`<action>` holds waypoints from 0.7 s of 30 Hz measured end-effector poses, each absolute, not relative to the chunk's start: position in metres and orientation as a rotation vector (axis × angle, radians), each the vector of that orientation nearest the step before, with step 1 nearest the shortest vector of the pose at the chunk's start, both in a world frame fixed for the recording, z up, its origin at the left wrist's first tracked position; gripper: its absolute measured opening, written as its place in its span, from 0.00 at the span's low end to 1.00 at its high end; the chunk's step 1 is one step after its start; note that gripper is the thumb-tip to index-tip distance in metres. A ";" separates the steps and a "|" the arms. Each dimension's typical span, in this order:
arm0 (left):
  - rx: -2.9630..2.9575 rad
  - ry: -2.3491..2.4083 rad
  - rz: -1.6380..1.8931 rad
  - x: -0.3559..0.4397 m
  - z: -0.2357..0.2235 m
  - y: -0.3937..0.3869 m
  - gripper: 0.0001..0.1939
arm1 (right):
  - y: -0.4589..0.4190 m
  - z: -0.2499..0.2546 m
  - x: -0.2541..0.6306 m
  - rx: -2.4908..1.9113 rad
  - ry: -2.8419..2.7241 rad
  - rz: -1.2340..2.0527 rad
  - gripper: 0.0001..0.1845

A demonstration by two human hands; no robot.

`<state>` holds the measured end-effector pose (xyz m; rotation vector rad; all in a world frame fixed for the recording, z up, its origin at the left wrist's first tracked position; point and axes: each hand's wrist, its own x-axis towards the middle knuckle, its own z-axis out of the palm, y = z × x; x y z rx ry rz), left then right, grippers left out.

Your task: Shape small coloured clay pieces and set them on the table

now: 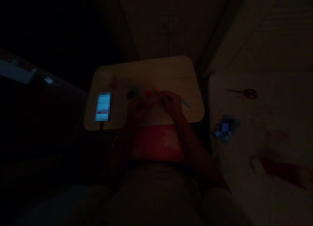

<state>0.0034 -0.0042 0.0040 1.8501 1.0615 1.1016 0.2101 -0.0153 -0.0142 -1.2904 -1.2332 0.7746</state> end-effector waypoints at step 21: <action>1.893 1.112 1.085 0.003 -0.003 0.001 0.07 | -0.021 0.000 0.207 -1.303 -1.243 0.786 0.26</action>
